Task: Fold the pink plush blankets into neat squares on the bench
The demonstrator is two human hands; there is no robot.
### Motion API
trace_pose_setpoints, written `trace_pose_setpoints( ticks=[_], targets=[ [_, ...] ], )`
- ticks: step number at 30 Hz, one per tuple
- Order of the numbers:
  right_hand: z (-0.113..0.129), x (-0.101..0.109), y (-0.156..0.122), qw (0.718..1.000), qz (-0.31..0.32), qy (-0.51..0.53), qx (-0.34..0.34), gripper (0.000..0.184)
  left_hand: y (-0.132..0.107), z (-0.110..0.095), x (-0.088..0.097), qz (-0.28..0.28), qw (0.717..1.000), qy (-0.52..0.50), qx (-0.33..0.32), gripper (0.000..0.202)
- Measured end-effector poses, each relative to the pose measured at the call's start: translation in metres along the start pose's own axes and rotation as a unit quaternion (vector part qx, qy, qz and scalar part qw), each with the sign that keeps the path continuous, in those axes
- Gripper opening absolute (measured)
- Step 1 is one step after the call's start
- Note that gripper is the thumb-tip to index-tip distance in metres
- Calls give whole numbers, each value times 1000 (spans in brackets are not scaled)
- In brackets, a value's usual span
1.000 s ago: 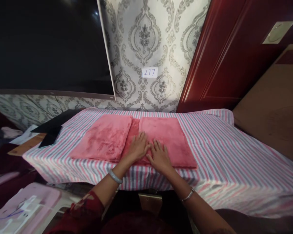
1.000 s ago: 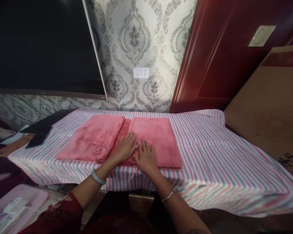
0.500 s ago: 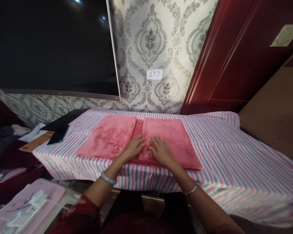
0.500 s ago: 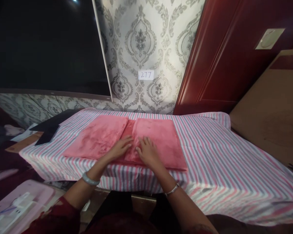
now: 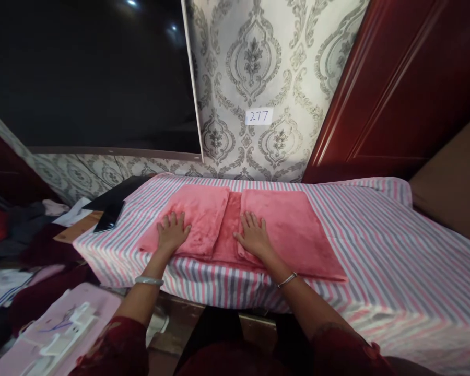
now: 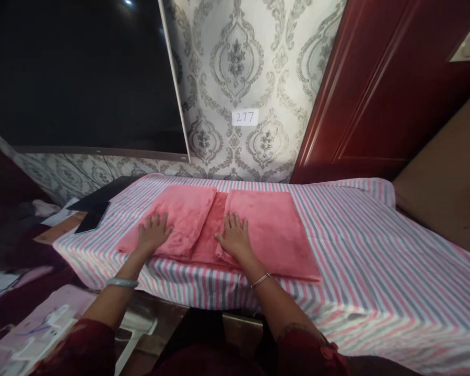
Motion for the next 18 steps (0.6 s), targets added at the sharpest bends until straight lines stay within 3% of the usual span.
trace_pose_setpoints(
  ticks=[4, 8, 12, 15, 18],
  targets=[
    [-1, 9, -1, 1000, 11, 4, -6, 73, 2, 9, 15, 10, 998, -64, -2, 66],
    [19, 23, -3, 999, 8, 48, -21, 69, 10, 50, 36, -59, 984, -156, 57, 63],
    [62, 25, -14, 988, -31, 102, 113, 67, 10, 95, 36, -95, 932, -313, 157, 56],
    [87, 10, -24, 973, 39, 109, 200, 66, -1, 111, 27, -107, 908, -367, 171, 40],
    [93, -1, -26, 966, 115, 107, 204, 68, -15, 115, 20, -88, 869, -459, 165, 40]
  ],
)
Point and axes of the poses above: each hand's wrist, its own y-axis towards the middle knuckle, its own x-axis out of the back of the hand, z = x × y, the point moved 1 cm from there along y, towards the middle knuckle, and after that the axes turned 5 degrees about -x, right-handed, at the moved point
